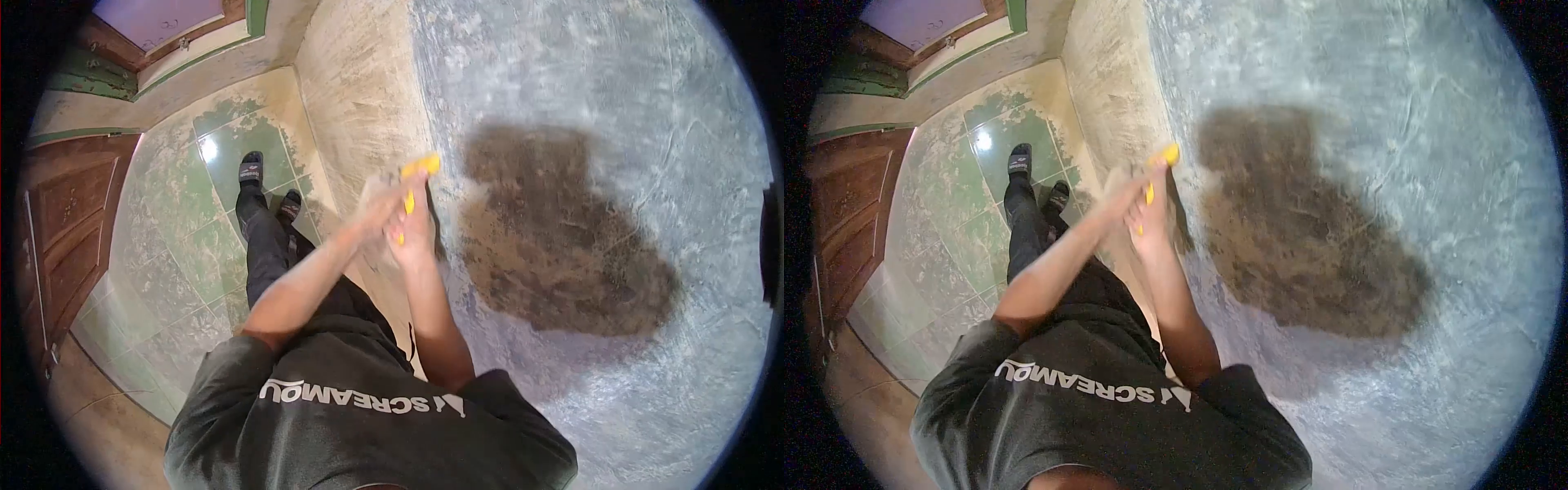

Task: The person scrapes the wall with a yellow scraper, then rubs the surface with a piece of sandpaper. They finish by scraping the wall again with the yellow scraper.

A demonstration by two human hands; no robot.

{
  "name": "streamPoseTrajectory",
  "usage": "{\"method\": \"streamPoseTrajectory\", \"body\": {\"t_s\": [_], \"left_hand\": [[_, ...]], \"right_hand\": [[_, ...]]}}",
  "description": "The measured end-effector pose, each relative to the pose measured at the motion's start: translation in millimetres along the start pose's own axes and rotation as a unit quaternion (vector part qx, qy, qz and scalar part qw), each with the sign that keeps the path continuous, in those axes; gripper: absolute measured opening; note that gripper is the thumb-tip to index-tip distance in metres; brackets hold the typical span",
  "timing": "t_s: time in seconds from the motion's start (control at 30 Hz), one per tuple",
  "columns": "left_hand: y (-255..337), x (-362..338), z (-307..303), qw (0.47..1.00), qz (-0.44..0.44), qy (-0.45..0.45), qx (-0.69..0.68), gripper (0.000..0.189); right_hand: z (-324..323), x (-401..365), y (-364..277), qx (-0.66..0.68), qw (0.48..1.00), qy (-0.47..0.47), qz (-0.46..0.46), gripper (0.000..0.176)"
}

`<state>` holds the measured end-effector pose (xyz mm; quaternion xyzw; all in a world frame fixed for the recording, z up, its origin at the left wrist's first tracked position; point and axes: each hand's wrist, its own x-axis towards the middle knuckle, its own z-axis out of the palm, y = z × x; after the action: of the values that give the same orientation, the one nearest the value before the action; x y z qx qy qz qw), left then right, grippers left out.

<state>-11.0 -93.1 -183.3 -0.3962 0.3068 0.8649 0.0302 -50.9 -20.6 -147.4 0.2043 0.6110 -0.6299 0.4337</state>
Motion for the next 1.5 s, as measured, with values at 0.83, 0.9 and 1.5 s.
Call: {"method": "streamPoseTrajectory", "body": {"t_s": [0.83,0.9,1.5], "left_hand": [[-9.7,-1.2,-4.2,1.0,-0.005,0.014,0.02,0.062],[-22.6,-10.1,2.4,0.999,-0.027,-0.003,0.035,0.062],[-3.3,22.1,-11.2,1.0,0.013,-0.01,0.017,0.061]], "right_hand": [[-19.2,8.3,22.5,0.018,1.0,0.014,0.003,0.046],[-23.1,1.2,17.5,0.025,1.0,0.003,0.007,0.049],[-2.1,15.9,9.8,0.012,1.0,0.027,-0.008,0.046]]}}
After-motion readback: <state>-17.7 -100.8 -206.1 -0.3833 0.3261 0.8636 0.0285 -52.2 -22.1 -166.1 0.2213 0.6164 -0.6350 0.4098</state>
